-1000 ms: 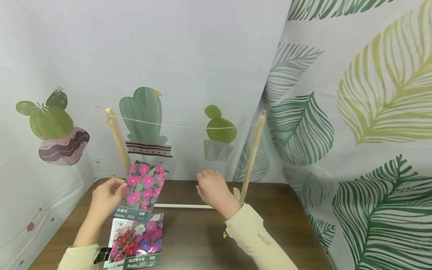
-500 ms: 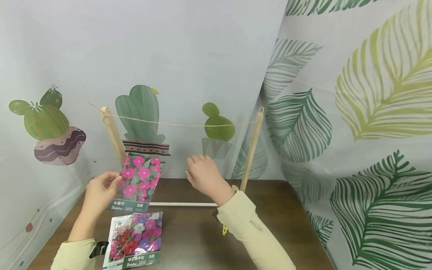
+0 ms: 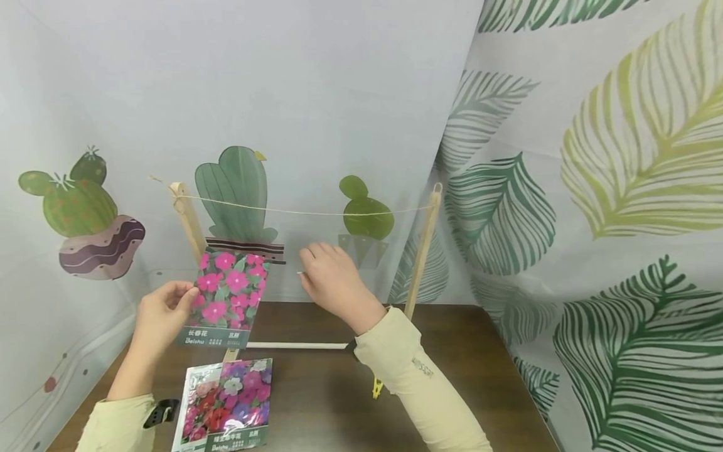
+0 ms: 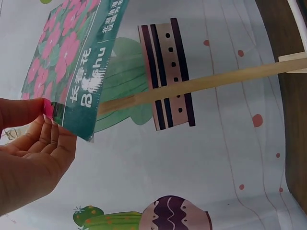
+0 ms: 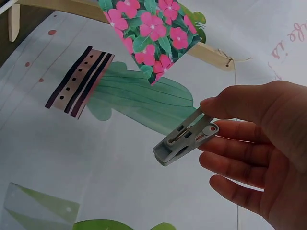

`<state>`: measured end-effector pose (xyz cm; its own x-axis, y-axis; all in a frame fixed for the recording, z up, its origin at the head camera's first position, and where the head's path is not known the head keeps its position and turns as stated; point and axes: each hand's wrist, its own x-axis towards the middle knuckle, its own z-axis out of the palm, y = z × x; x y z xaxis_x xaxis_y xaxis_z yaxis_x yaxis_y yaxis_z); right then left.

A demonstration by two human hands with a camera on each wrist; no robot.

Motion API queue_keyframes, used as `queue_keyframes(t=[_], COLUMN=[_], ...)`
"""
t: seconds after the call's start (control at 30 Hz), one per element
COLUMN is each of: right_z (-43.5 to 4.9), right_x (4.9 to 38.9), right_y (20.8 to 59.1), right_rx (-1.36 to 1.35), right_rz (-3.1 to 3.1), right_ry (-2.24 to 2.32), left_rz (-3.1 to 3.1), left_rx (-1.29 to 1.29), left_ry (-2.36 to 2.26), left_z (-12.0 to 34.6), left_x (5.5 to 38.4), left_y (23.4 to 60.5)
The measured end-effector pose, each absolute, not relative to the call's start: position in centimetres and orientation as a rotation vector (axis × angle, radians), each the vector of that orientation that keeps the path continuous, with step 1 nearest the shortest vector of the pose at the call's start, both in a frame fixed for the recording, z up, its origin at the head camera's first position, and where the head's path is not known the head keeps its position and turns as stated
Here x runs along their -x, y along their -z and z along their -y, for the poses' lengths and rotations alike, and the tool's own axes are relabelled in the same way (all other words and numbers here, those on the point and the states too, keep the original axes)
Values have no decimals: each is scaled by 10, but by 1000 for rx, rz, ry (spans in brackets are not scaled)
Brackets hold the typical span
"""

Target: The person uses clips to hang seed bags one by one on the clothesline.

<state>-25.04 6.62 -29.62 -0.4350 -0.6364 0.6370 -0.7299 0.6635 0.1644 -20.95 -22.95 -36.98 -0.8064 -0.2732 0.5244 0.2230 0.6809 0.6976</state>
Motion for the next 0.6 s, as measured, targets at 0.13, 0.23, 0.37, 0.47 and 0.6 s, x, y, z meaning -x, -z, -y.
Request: queue_keyframes(t=[0.13, 0.23, 0.37, 0.47, 0.6], right_z=[-62, -58, -53, -50, -48], right_x=[251, 250, 249, 251, 253], right_y=[288, 281, 272, 267, 259], right_rx=[-1053, -1060, -1080, -1087, -1095], right_rz=[2148, 2115, 2082, 2039, 1961], right_ry=[-182, -213, -241, -239, -242], left_rz=[2256, 2239, 2218, 2218, 2212], left_rx=[-6, 5, 1, -1, -6], left_ry=[1072, 1075, 1077, 1086, 1104], left_z=[230, 230, 231, 230, 229], left_x=[212, 214, 216, 218, 221], left_y=[362, 356, 352, 349, 346])
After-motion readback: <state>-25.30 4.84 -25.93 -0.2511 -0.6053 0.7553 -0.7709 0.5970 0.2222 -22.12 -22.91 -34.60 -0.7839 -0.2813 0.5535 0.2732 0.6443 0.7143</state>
